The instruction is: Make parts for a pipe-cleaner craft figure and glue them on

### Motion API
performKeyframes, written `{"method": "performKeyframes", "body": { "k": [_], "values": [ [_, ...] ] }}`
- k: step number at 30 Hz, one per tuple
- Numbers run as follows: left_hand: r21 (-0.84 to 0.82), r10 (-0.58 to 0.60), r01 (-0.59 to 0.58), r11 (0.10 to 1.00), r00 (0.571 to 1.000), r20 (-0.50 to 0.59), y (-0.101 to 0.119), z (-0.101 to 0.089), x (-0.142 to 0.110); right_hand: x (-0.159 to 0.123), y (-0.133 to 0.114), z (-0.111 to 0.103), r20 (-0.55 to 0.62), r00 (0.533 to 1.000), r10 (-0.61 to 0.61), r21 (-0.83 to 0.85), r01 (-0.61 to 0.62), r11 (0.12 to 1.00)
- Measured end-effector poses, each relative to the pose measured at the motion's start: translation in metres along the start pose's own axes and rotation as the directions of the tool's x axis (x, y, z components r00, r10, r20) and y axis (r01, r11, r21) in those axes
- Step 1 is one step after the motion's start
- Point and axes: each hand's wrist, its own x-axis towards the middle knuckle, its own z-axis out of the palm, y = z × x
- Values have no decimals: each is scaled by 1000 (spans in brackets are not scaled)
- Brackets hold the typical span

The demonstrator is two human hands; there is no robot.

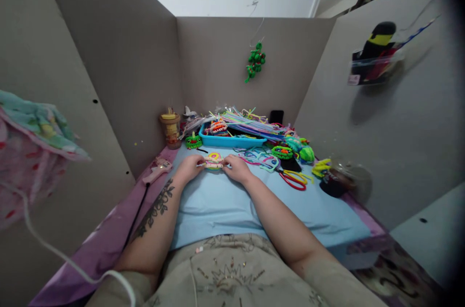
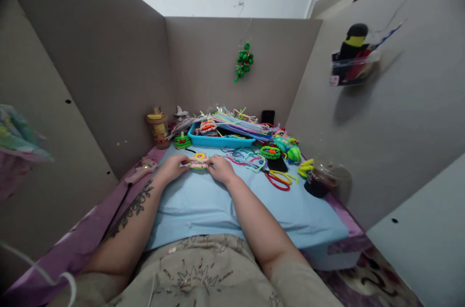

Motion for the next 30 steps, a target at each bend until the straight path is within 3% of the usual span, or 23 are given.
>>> {"method": "performKeyframes", "body": {
  "k": [9, 15, 22, 30],
  "values": [
    [-18, 4, -4, 1000, 1000, 11, 0, 19, 3, 0, -6, 9, 76, 997, -26, -79, 32, 996],
    [-73, -8, 11, 997, 999, 39, 2, 15, 3, 0, 0, 8, 20, 999, 35, -2, -35, 999],
    [-80, 78, -76, 994, 997, 21, 13, 10, 0, 0, -7, 5, 1, 1000, 26, -47, -26, 999],
    [-79, 43, -43, 996, 999, 1, 19, 11, 0, 1, -10, 6, -12, 999, 49, -8, -49, 999]
  ]
}}
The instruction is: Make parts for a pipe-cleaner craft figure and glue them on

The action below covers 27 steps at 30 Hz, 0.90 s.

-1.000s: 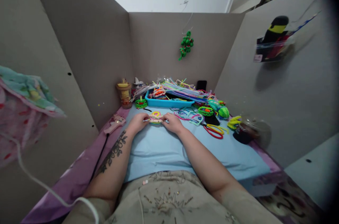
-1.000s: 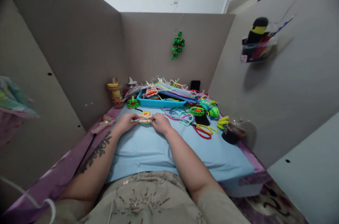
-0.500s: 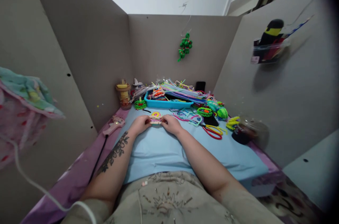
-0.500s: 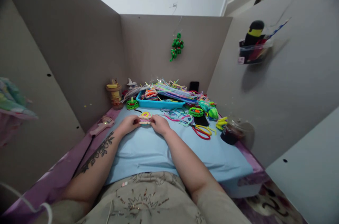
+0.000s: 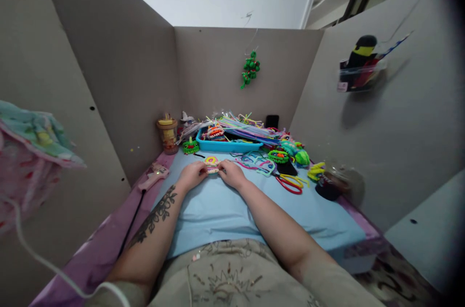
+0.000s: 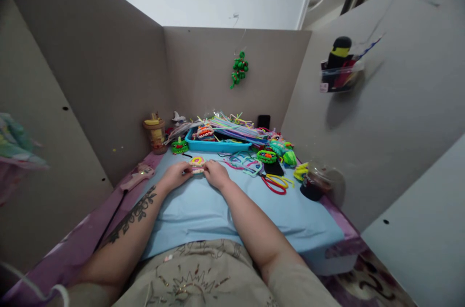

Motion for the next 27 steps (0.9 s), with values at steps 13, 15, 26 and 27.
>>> {"method": "performKeyframes", "body": {
  "k": [13, 15, 26, 27],
  "values": [
    [-132, 4, -9, 991, 999, -40, -27, 6, 3, 3, 33, 2, -64, 997, 36, 168, -25, 986],
    [-160, -8, 11, 987, 1000, 17, -30, 9, 4, 3, 32, 5, -37, 999, 17, 192, -9, 981],
    [-254, -64, 79, 964, 996, 65, -36, 12, 9, 9, 17, 20, -18, 993, -119, 321, 118, 940],
    [-248, -65, 79, 965, 996, 65, -35, 11, 9, 9, 18, 21, -18, 993, -115, 325, 115, 939]
  ]
}}
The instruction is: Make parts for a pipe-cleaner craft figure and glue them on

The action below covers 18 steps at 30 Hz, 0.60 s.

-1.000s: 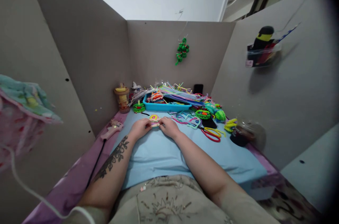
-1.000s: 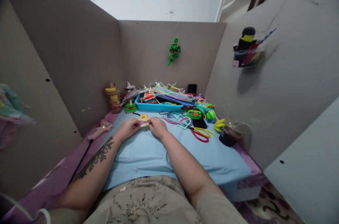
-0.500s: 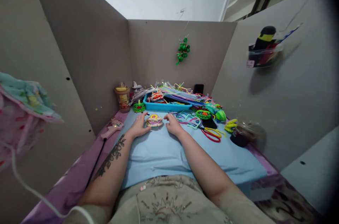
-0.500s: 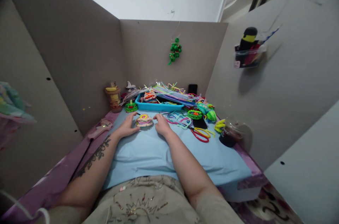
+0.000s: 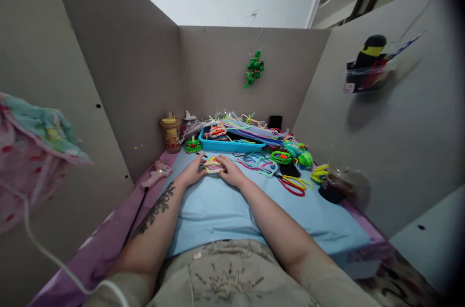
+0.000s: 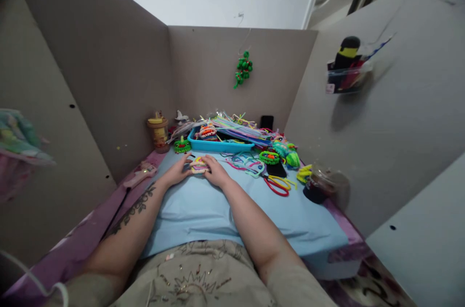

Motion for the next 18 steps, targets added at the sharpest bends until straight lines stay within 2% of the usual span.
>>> {"method": "performKeyframes", "body": {
  "k": [5, 11, 18],
  "values": [
    [4, 62, -62, 998, 998, 24, 6, 1, -1, -1, 2, -1, -25, 1000, 17, -7, -17, 1000],
    [28, 16, -16, 999, 1000, -3, 11, 0, -3, -2, -4, -3, -18, 999, 39, 2, -39, 999],
    [11, 21, -21, 1000, 1000, -2, 9, 1, -3, -2, -5, -3, 5, 999, 36, -4, -36, 999]
  ]
}}
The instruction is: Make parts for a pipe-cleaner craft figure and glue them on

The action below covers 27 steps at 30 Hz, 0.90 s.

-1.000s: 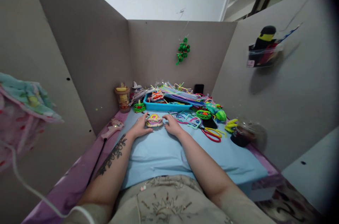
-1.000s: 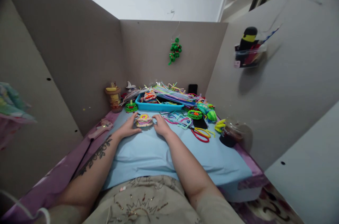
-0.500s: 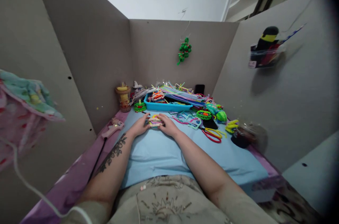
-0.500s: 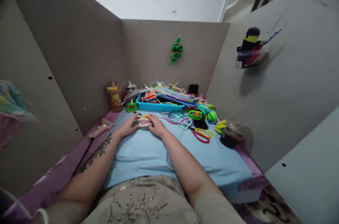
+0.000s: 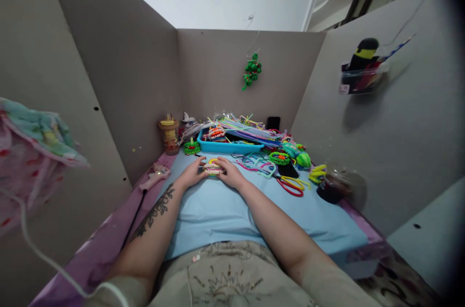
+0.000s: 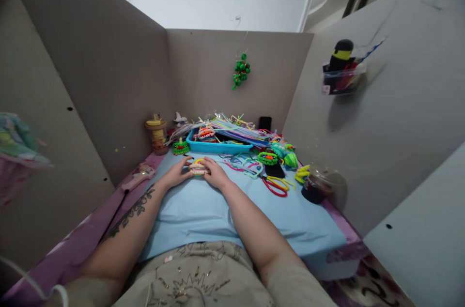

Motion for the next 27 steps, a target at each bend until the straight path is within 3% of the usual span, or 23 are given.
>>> {"method": "performKeyframes", "body": {
  "k": [11, 17, 27],
  "values": [
    [39, 29, -31, 999, 998, 48, -11, 0, 0, -6, 7, -14, 24, 998, 64, -21, -63, 998],
    [48, 81, -80, 996, 997, -4, -9, 6, 2, -5, 0, -7, 1, 999, 40, 10, -40, 999],
    [-7, 61, -61, 998, 998, 2, 0, 8, 3, 0, -3, 1, -28, 996, 86, 23, -85, 996]
  ]
}}
